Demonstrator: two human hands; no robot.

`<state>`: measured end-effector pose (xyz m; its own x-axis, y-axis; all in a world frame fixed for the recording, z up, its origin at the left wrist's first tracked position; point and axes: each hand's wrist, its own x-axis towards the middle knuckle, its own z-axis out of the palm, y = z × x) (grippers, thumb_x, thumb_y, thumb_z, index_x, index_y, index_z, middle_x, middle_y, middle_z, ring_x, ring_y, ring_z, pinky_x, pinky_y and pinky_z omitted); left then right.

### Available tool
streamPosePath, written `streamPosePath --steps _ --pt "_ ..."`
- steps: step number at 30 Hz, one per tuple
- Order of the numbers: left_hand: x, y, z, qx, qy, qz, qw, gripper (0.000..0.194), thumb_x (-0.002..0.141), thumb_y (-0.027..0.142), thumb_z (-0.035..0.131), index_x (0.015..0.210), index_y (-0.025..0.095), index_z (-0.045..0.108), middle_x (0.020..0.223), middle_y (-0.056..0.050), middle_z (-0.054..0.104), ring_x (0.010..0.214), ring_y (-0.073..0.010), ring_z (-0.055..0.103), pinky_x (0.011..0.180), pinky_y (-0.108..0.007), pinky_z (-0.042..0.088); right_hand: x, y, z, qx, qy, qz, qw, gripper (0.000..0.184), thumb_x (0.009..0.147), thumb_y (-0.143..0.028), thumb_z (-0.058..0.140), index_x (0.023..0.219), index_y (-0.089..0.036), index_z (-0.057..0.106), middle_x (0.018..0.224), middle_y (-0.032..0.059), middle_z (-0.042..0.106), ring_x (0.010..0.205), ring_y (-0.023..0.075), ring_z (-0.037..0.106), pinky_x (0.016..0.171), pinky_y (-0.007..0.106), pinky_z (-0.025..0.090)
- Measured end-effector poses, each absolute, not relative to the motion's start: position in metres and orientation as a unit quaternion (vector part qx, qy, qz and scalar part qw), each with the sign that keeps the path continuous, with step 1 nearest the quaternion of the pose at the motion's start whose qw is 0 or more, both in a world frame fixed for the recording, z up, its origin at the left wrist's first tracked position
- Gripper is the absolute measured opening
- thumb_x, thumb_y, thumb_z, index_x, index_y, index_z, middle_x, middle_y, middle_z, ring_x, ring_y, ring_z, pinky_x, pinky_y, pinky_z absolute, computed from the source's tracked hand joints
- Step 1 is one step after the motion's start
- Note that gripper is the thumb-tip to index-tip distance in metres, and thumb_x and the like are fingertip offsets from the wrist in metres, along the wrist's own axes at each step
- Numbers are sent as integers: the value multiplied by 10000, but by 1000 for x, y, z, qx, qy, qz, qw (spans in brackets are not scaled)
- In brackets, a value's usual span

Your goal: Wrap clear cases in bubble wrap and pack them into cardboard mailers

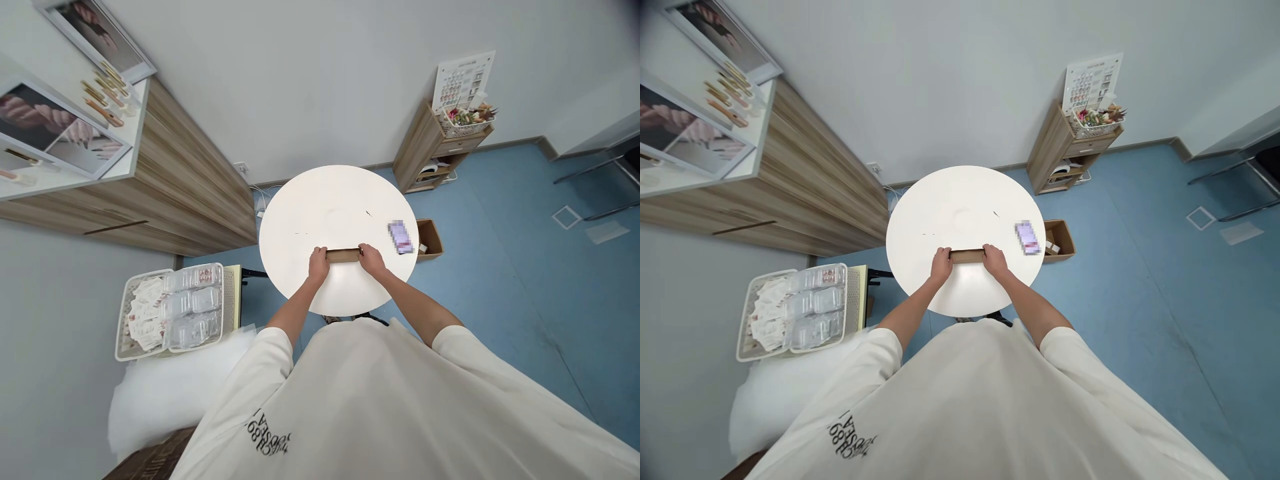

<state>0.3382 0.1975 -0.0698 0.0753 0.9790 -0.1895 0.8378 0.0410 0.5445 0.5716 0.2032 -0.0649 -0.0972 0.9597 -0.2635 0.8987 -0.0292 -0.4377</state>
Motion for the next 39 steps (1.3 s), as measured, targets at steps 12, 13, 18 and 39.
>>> streamPosePath --steps 12,13,18,39 --pt "338 196 -64 677 657 140 302 388 939 85 465 1287 223 569 1231 -103 544 1015 -224 595 892 -340 496 573 201 -64 -657 -699 276 55 341 995 -201 449 1305 -215 589 1110 89 663 1028 243 616 899 340 462" --pt "337 196 -65 678 654 143 303 392 938 86 466 1291 226 567 1233 -101 543 1016 -221 596 897 -338 496 573 200 -65 -655 -703 273 54 347 994 -200 444 1309 -211 590 1109 93 659 1029 246 610 903 345 461" --pt "334 195 -70 691 648 134 292 389 956 136 457 1320 224 562 1263 -104 550 1058 -225 597 932 -337 491 574 197 -65 -639 -725 249 58 395 1007 -217 402 1365 -171 563 1131 124 639 1041 265 579 919 365 454" --pt "333 168 -88 725 630 6 279 969 823 176 577 1640 264 63 1652 -192 249 1500 -392 269 1179 -590 224 575 172 -75 -607 -757 237 -52 900 969 -508 479 1647 -167 -4 1682 205 193 1421 381 355 1131 515 304"
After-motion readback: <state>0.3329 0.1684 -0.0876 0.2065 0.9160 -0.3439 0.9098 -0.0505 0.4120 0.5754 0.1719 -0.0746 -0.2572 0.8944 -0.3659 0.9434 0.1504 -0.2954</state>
